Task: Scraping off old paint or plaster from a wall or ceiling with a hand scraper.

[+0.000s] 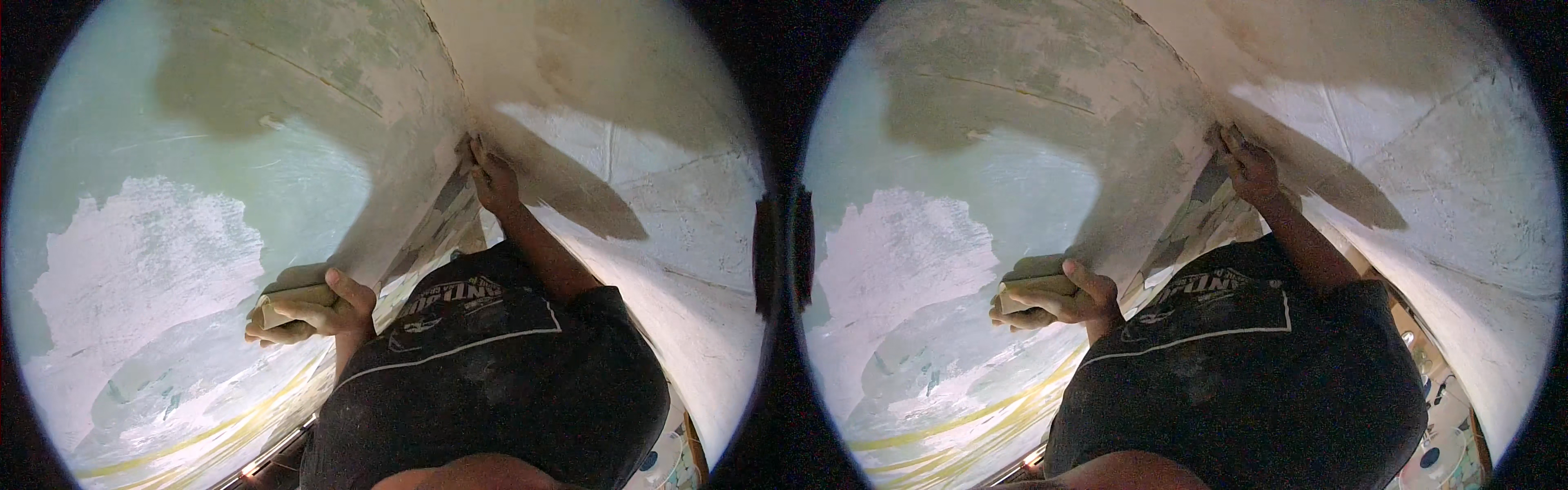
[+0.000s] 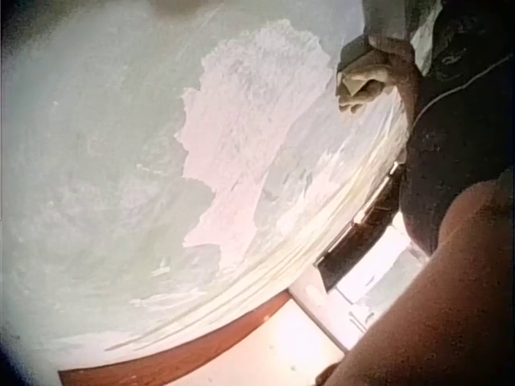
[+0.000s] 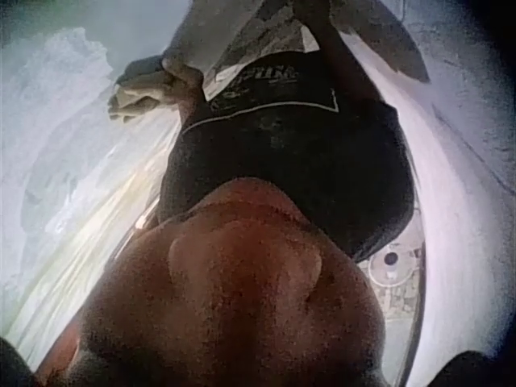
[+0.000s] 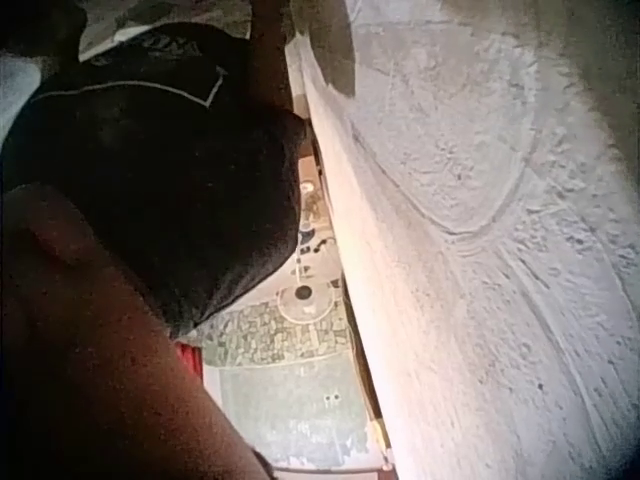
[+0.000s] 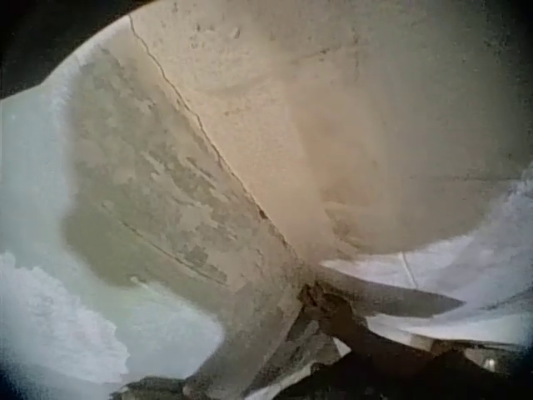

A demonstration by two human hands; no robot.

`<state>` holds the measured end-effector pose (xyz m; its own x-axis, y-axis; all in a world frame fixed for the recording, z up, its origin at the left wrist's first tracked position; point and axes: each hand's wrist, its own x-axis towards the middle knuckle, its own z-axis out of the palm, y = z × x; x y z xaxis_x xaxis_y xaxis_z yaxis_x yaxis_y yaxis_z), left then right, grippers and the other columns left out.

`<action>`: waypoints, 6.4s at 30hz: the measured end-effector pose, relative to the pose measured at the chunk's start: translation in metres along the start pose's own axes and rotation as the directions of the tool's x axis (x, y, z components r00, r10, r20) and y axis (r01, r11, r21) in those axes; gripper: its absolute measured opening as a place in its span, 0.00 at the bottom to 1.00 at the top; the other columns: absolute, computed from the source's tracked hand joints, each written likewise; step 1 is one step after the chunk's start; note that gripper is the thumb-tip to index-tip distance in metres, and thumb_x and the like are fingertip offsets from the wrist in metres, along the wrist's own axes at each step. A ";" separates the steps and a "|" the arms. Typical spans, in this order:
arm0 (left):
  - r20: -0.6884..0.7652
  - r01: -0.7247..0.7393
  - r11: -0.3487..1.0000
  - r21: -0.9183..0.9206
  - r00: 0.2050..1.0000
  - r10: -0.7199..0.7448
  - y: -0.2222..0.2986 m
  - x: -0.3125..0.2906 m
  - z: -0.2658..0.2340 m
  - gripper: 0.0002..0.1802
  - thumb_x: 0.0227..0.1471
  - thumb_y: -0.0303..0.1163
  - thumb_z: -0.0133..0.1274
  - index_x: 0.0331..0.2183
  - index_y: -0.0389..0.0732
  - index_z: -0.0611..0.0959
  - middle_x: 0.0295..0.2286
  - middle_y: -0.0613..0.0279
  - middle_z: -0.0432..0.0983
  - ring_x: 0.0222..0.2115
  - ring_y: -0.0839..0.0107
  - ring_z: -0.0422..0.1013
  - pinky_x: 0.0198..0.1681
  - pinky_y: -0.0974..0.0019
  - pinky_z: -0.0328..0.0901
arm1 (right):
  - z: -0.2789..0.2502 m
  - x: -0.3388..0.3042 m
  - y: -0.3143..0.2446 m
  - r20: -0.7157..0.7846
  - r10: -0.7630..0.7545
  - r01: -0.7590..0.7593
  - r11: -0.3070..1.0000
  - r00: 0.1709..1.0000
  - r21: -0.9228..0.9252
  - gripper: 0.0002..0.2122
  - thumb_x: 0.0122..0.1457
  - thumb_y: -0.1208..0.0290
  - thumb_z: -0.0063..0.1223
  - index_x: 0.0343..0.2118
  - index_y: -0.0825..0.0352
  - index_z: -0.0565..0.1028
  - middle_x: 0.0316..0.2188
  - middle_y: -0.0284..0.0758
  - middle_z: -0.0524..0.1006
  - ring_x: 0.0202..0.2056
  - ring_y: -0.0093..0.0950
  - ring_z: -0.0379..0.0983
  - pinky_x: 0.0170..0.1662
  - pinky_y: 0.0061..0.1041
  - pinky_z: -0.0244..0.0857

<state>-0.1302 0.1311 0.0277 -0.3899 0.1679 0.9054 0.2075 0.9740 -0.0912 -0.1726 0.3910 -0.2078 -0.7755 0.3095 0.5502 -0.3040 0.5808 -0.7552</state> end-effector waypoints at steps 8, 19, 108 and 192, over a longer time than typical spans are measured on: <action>-0.020 -0.048 0.999 0.000 0.999 0.048 -0.003 0.003 0.006 0.44 0.54 0.45 0.49 0.64 0.37 0.50 0.61 0.31 0.26 0.63 0.39 0.27 0.60 0.36 0.32 | -0.001 0.005 -0.004 0.039 0.060 -0.058 0.996 0.997 -0.064 0.24 0.58 0.66 0.51 0.59 0.59 0.66 0.25 0.46 0.75 0.27 0.43 0.73 0.32 0.38 0.68; -0.006 -0.012 1.000 0.014 1.000 0.013 -0.003 0.001 0.003 0.45 0.54 0.46 0.50 0.63 0.35 0.49 0.62 0.33 0.27 0.62 0.36 0.30 0.60 0.33 0.35 | -0.004 0.032 -0.034 -0.083 0.041 -0.044 0.999 0.996 -0.031 0.21 0.60 0.67 0.49 0.57 0.61 0.68 0.39 0.48 0.77 0.36 0.47 0.74 0.41 0.39 0.68; -0.029 -0.077 0.996 0.039 0.997 0.078 0.003 0.009 -0.003 0.41 0.55 0.46 0.48 0.64 0.43 0.53 0.62 0.34 0.30 0.63 0.36 0.29 0.59 0.31 0.23 | -0.027 0.023 -0.036 0.287 0.613 -0.532 0.787 0.737 -0.314 0.16 0.50 0.61 0.56 0.36 0.69 0.76 0.34 0.51 0.77 0.39 0.50 0.74 0.43 0.44 0.67; -0.044 -0.042 0.997 0.069 0.998 0.045 0.003 0.004 0.000 0.40 0.54 0.51 0.47 0.62 0.42 0.59 0.61 0.31 0.36 0.62 0.32 0.34 0.59 0.30 0.30 | -0.044 0.058 -0.090 0.115 0.528 -0.492 0.836 0.841 -0.244 0.15 0.49 0.63 0.57 0.32 0.73 0.76 0.28 0.51 0.77 0.33 0.48 0.75 0.40 0.44 0.68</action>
<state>-0.1308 0.1351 0.0312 -0.3407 0.2050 0.9176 0.1614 0.9742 -0.1577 -0.1660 0.3902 -0.0919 -0.8764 0.4809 0.0231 0.2620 0.5166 -0.8151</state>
